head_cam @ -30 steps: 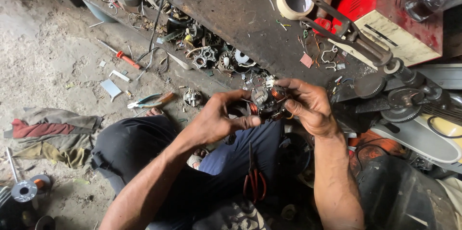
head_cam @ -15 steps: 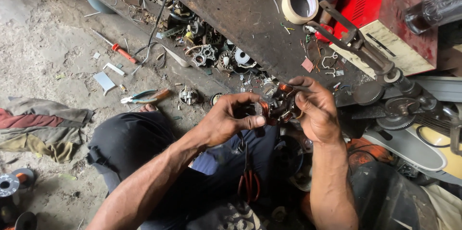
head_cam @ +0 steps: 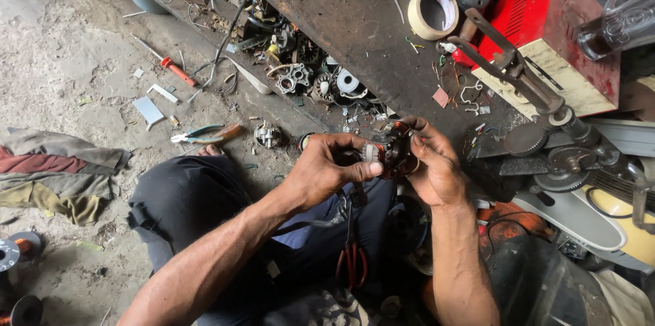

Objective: Repairing an electrical stator by cutting insulation material, applying glue, and using pliers to secure components.

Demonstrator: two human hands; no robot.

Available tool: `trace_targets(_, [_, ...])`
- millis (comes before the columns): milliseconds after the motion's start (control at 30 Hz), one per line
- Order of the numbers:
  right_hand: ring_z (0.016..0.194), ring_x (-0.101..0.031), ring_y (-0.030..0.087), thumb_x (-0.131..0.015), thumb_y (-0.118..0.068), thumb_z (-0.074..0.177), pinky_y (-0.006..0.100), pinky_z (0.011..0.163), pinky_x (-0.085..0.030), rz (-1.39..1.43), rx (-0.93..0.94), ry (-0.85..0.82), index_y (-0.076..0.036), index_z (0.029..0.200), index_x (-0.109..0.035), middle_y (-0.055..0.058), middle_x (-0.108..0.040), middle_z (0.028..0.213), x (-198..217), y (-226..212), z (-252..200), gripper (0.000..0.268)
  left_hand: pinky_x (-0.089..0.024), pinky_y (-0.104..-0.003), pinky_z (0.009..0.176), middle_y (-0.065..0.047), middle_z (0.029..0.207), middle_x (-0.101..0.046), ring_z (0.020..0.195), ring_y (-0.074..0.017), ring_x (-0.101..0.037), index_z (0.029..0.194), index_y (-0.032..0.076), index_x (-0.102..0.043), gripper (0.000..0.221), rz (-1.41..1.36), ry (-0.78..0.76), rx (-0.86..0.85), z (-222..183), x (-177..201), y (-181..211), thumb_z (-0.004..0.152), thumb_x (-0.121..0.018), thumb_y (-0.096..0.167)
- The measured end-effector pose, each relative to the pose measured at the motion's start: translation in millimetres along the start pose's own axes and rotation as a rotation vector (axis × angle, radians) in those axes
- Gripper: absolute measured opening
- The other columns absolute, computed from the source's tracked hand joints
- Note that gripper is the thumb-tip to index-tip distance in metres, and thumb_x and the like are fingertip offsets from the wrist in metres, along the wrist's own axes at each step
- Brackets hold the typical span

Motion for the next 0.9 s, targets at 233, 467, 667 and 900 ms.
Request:
trace_targets(233, [0.103,-0.071,0.030,-0.064,-0.010,0.095,0.047,0.093,-0.061,-0.096,0.067,-0.024,0.001,0.125,-0.057,0.022,-0.072,0.109,-15,-15,6,0.033,-0.056,-0.031,0.065,-0.012,0.077,-0.070,0.072,-0.0184,-0.066,0.092,0.000,-0.074,0.040,0.227,-0.085,0.062,4,2,1,0.075,-0.090,0.033])
trace_targets(467, [0.104,-0.067,0.016,-0.060,-0.042,0.100,0.035,0.095,-0.056,-0.478,0.261,0.090,-0.004,0.122,-0.067,0.012,-0.074,0.111,-58,-73,-10,0.045,-0.060,-0.032,0.080,-0.016,0.084,-0.072,0.079,-0.0227,-0.073,0.090,0.001,-0.067,0.026,-0.298,0.081,0.114,10,9,-5,0.088,-0.080,0.023])
trace_targets(667, [0.077,-0.069,0.011,-0.078,-0.016,0.091,0.027,0.076,-0.059,-0.617,0.223,0.127,-0.001,0.096,-0.073,0.009,-0.072,0.076,-58,-62,-22,0.017,-0.061,-0.039,0.084,-0.016,0.085,-0.070,0.078,-0.0243,-0.074,0.092,-0.002,-0.067,0.024,-0.504,0.130,0.160,11,5,-2,0.091,-0.075,0.021])
trace_targets(900, [0.063,-0.066,0.008,-0.081,-0.015,0.091,0.024,0.063,-0.058,-0.678,0.251,0.130,0.000,0.085,-0.074,0.009,-0.068,0.063,-67,-65,-21,0.018,-0.062,-0.046,0.083,-0.013,0.078,-0.066,0.077,-0.0265,-0.073,0.087,-0.002,-0.067,0.019,-0.549,0.183,0.147,9,7,3,0.085,-0.079,0.013])
Point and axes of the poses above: each hand's wrist, its own z-axis towards the middle knuckle, its own x-axis out of the back of the hand, y = z × x, the point moved 9 cm from there along z, towards the middle knuckle
